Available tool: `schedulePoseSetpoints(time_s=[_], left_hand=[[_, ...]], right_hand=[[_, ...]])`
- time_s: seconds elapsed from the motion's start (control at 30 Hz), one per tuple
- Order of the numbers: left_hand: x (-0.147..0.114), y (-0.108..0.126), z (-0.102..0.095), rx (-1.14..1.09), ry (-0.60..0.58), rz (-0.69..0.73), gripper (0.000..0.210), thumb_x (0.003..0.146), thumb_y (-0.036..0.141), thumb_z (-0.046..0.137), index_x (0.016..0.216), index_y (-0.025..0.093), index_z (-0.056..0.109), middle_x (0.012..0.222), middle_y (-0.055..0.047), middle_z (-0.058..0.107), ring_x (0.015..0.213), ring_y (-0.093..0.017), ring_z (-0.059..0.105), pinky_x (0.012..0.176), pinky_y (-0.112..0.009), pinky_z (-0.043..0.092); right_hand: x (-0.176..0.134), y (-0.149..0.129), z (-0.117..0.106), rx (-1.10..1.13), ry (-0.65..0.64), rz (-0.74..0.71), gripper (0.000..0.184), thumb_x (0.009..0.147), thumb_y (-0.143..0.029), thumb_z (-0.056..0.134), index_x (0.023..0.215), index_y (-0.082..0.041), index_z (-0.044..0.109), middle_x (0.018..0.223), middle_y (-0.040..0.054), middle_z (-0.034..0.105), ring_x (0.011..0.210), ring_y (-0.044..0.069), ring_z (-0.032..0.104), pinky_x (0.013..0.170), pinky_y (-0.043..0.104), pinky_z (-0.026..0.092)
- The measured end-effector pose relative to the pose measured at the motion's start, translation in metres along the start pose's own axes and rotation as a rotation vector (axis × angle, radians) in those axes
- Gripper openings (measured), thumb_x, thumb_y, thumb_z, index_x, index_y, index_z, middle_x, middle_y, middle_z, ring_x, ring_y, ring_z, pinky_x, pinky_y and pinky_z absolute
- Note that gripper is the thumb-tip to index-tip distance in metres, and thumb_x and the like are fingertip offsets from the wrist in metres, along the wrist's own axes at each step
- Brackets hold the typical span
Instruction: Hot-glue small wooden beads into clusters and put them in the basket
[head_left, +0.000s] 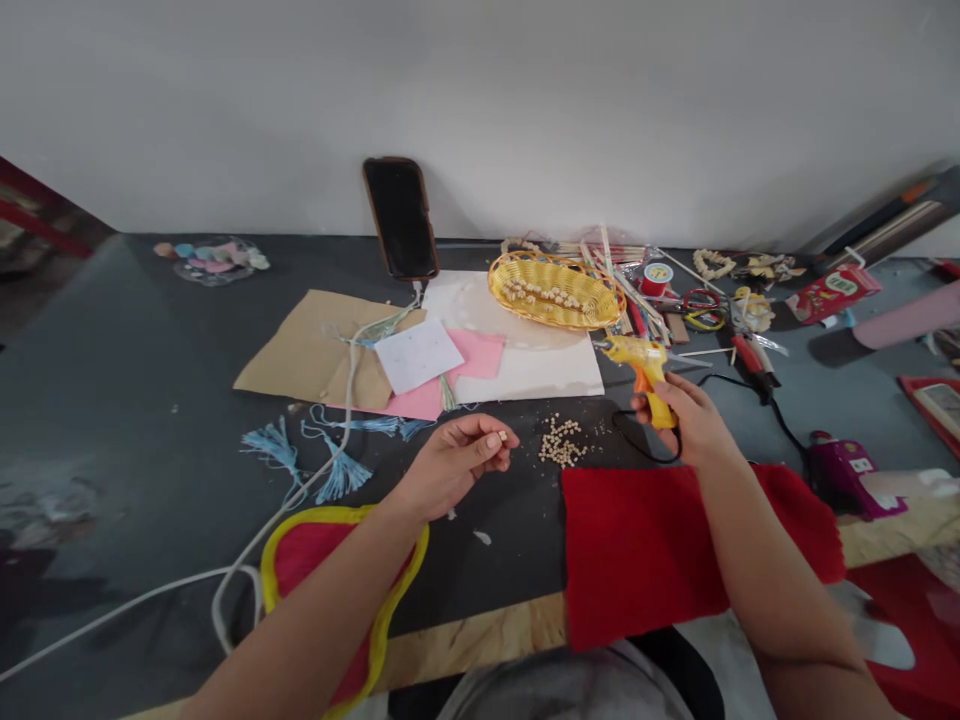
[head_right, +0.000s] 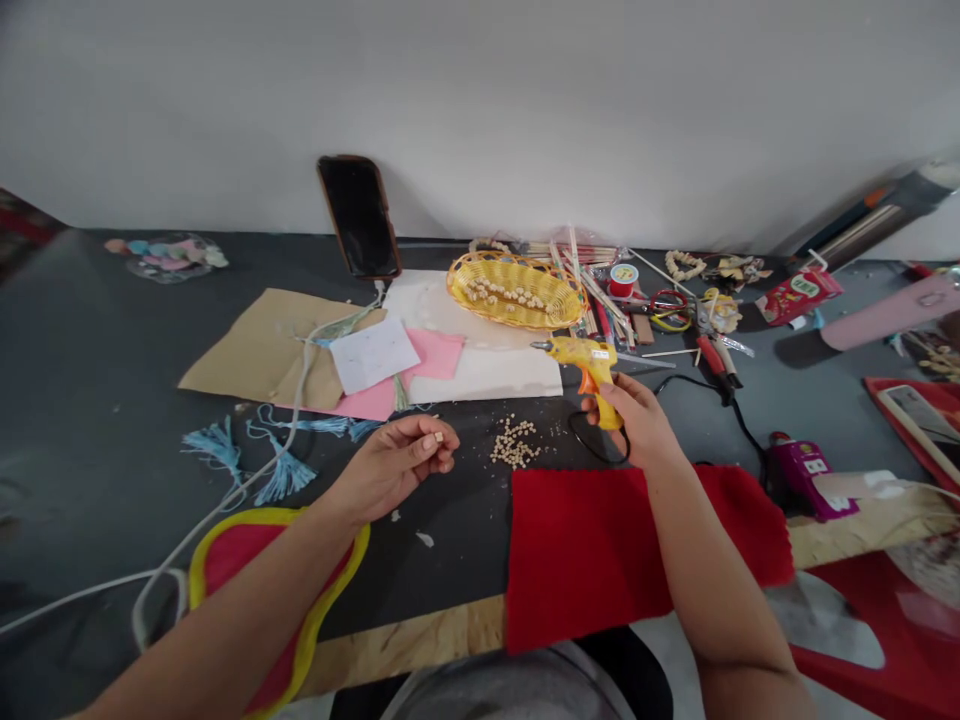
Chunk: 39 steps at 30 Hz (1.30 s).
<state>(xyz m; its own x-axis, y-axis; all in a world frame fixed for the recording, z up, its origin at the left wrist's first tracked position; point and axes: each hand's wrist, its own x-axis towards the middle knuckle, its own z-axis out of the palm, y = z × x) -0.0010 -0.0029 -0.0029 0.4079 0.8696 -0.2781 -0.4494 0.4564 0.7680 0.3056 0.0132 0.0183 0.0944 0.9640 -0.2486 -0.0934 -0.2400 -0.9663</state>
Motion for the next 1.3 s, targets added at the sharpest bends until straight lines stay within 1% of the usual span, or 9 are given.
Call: schedulePoseSetpoints(time_s=[0.07, 0.17, 0.23, 0.33, 0.47, 0.57, 0.8, 1.0, 1.3], left_hand=[[0.0, 0.001, 0.001, 0.02, 0.005, -0.015, 0.018, 0.068, 0.027, 0.08, 0.076, 0.014, 0.072, 0.078, -0.003, 0.07, 0.061, -0.009, 0.061, 0.059, -0.021, 0.049], [0.001, 0.001, 0.004, 0.071, 0.017, -0.042, 0.021, 0.067, 0.031, 0.081, 0.074, 0.014, 0.072, 0.075, -0.002, 0.07, 0.059, -0.008, 0.059, 0.057, -0.02, 0.046], [0.001, 0.001, 0.005, 0.111, 0.034, -0.046, 0.022, 0.067, 0.033, 0.08, 0.073, 0.014, 0.071, 0.074, -0.002, 0.069, 0.058, -0.008, 0.058, 0.057, -0.02, 0.044], [0.001, -0.001, 0.005, 0.167, 0.049, -0.051, 0.023, 0.069, 0.035, 0.079, 0.073, 0.013, 0.071, 0.072, -0.002, 0.067, 0.058, -0.008, 0.056, 0.056, -0.021, 0.042], [0.003, -0.002, 0.004, 0.202, 0.044, -0.06, 0.024, 0.071, 0.036, 0.077, 0.075, 0.013, 0.071, 0.071, -0.002, 0.066, 0.058, -0.008, 0.055, 0.057, -0.022, 0.041], [0.003, -0.003, 0.004, 0.212, 0.053, -0.067, 0.022, 0.071, 0.035, 0.076, 0.076, 0.014, 0.07, 0.074, -0.002, 0.066, 0.057, -0.008, 0.054, 0.056, -0.022, 0.041], [0.002, -0.005, 0.003, 0.252, 0.024, -0.072, 0.022, 0.074, 0.035, 0.074, 0.076, 0.014, 0.07, 0.072, -0.001, 0.066, 0.058, -0.008, 0.053, 0.057, -0.021, 0.041], [0.003, -0.005, 0.003, 0.252, 0.006, -0.093, 0.023, 0.073, 0.035, 0.074, 0.075, 0.013, 0.069, 0.069, -0.001, 0.065, 0.057, -0.008, 0.051, 0.057, -0.021, 0.041], [0.003, -0.003, 0.006, 0.261, 0.007, -0.111, 0.024, 0.07, 0.037, 0.075, 0.073, 0.014, 0.067, 0.065, 0.001, 0.061, 0.056, -0.008, 0.051, 0.056, -0.021, 0.041]], right_hand=[[-0.006, -0.001, 0.0, 0.141, -0.138, 0.014, 0.032, 0.068, -0.038, 0.072, 0.091, -0.017, 0.065, 0.077, 0.0044, 0.068, 0.055, 0.012, 0.058, 0.042, 0.02, 0.043], [-0.017, 0.002, 0.005, 0.21, -0.369, 0.031, 0.039, 0.068, -0.04, 0.073, 0.096, -0.014, 0.065, 0.065, 0.0038, 0.064, 0.044, 0.01, 0.048, 0.033, 0.019, 0.031], [-0.023, 0.006, 0.011, 0.174, -0.45, 0.022, 0.035, 0.076, -0.043, 0.067, 0.095, -0.013, 0.065, 0.059, 0.0031, 0.061, 0.043, 0.01, 0.047, 0.034, 0.02, 0.03], [-0.03, 0.013, 0.02, 0.088, -0.501, -0.013, 0.033, 0.087, -0.047, 0.056, 0.096, -0.016, 0.063, 0.07, 0.0057, 0.063, 0.048, 0.011, 0.049, 0.04, 0.023, 0.035], [-0.035, 0.02, 0.023, 0.027, -0.526, -0.078, 0.035, 0.092, -0.05, 0.048, 0.108, -0.02, 0.057, 0.086, 0.008, 0.065, 0.061, 0.014, 0.054, 0.056, 0.029, 0.045], [-0.038, 0.022, 0.023, -0.002, -0.563, -0.073, 0.037, 0.093, -0.048, 0.047, 0.12, -0.023, 0.05, 0.09, 0.0083, 0.065, 0.068, 0.016, 0.057, 0.063, 0.032, 0.047], [-0.04, 0.022, 0.027, -0.084, -0.599, -0.104, 0.045, 0.094, -0.05, 0.043, 0.128, -0.021, 0.042, 0.088, 0.0087, 0.064, 0.073, 0.017, 0.057, 0.068, 0.032, 0.049], [-0.04, 0.023, 0.027, -0.122, -0.607, -0.117, 0.043, 0.096, -0.047, 0.04, 0.133, -0.024, 0.038, 0.088, 0.0072, 0.062, 0.075, 0.017, 0.057, 0.072, 0.033, 0.049], [-0.041, 0.025, 0.027, -0.164, -0.615, -0.154, 0.043, 0.096, -0.048, 0.039, 0.132, -0.024, 0.041, 0.085, 0.0052, 0.06, 0.073, 0.016, 0.054, 0.073, 0.031, 0.048]])
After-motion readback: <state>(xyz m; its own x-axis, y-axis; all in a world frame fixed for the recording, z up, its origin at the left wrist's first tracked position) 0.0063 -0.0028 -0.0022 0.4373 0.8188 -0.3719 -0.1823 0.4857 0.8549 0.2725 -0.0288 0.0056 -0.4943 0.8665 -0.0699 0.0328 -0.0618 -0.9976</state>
